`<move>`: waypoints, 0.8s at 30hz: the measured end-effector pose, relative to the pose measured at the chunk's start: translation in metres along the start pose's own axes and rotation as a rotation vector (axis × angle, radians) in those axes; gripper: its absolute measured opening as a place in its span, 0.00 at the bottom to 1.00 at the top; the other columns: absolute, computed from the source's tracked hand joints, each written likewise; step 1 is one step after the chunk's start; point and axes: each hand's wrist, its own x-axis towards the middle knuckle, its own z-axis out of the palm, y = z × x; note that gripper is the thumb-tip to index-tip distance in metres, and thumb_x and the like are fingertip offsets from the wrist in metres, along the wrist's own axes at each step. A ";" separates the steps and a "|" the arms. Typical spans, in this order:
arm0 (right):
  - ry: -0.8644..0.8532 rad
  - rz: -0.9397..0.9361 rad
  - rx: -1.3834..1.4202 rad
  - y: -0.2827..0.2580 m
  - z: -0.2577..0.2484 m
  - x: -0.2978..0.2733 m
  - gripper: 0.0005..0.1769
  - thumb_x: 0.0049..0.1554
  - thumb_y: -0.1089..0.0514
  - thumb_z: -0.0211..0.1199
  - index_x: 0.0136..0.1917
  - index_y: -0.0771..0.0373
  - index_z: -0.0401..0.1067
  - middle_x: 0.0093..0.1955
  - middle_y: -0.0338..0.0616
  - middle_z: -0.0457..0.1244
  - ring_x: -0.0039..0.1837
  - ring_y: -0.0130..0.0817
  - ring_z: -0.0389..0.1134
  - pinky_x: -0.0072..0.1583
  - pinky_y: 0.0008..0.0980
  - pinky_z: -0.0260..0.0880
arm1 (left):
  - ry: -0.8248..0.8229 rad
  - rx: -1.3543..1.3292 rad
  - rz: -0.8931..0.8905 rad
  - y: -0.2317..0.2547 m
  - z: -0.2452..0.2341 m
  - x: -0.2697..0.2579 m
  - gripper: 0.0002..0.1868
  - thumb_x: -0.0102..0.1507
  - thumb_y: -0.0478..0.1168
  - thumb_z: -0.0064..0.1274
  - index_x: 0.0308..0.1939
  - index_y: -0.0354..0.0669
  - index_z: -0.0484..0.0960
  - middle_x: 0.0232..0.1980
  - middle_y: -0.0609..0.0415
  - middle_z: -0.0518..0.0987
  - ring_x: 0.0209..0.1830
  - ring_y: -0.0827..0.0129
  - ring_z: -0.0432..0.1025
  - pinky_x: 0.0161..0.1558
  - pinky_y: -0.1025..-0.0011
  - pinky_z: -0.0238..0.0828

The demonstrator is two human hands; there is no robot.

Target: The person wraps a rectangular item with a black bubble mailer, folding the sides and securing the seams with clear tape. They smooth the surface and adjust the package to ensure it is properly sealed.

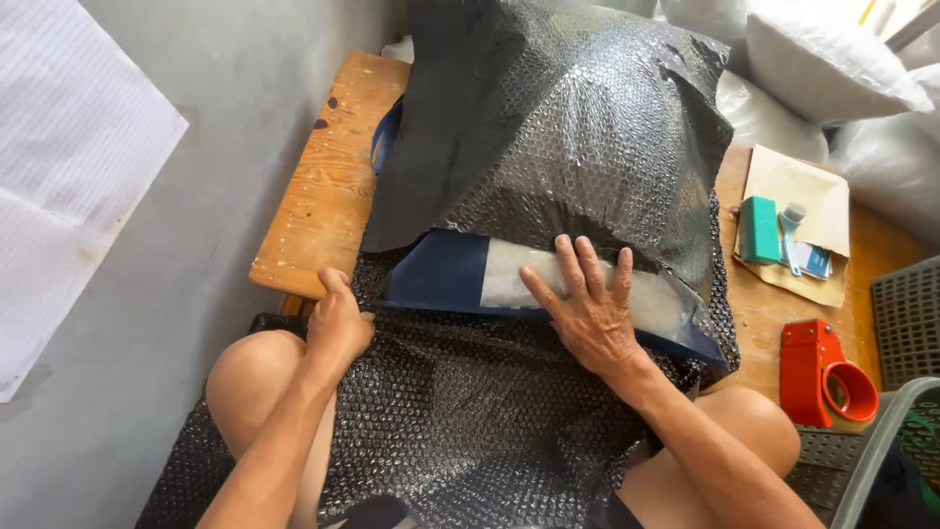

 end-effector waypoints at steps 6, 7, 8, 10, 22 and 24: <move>0.101 0.001 -0.003 0.011 0.001 0.008 0.41 0.55 0.59 0.66 0.79 0.35 0.62 0.81 0.59 0.53 0.82 0.61 0.50 0.75 0.78 0.29 | -0.049 0.197 0.158 -0.003 0.007 0.001 0.15 0.62 0.29 0.52 0.50 0.37 0.66 0.44 0.23 0.81 0.52 0.27 0.76 0.53 0.39 0.75; 0.092 0.029 0.007 0.012 0.000 0.009 0.42 0.56 0.61 0.65 0.79 0.33 0.62 0.82 0.56 0.53 0.83 0.58 0.48 0.75 0.76 0.25 | -0.048 0.197 0.157 -0.005 0.011 0.005 0.13 0.61 0.28 0.50 0.49 0.36 0.69 0.44 0.23 0.81 0.51 0.27 0.77 0.53 0.39 0.75; 0.087 0.058 0.018 0.012 0.000 0.011 0.42 0.56 0.62 0.64 0.79 0.30 0.62 0.83 0.53 0.52 0.84 0.56 0.45 0.76 0.75 0.20 | -0.044 0.199 0.155 -0.008 0.012 0.010 0.12 0.60 0.27 0.48 0.48 0.35 0.71 0.43 0.23 0.81 0.51 0.27 0.77 0.52 0.39 0.75; 0.075 0.064 0.031 0.017 -0.010 0.015 0.44 0.56 0.64 0.64 0.79 0.30 0.61 0.84 0.52 0.51 0.85 0.55 0.44 0.75 0.74 0.18 | -0.048 0.193 0.141 -0.003 0.009 0.008 0.13 0.59 0.26 0.49 0.48 0.34 0.73 0.44 0.23 0.81 0.51 0.27 0.77 0.52 0.40 0.75; -0.024 0.073 0.072 0.011 -0.019 -0.001 0.51 0.45 0.54 0.73 0.79 0.31 0.60 0.85 0.52 0.47 0.85 0.55 0.40 0.77 0.72 0.21 | -0.069 0.190 0.094 0.000 0.006 -0.002 0.16 0.63 0.31 0.51 0.55 0.37 0.74 0.49 0.24 0.81 0.55 0.31 0.77 0.55 0.41 0.74; -0.073 0.078 0.099 0.009 -0.035 -0.002 0.61 0.35 0.48 0.80 0.80 0.32 0.59 0.86 0.52 0.45 0.86 0.56 0.38 0.77 0.72 0.19 | -0.083 0.181 0.074 0.004 -0.001 -0.013 0.17 0.64 0.32 0.50 0.58 0.37 0.72 0.52 0.22 0.80 0.57 0.30 0.76 0.57 0.40 0.72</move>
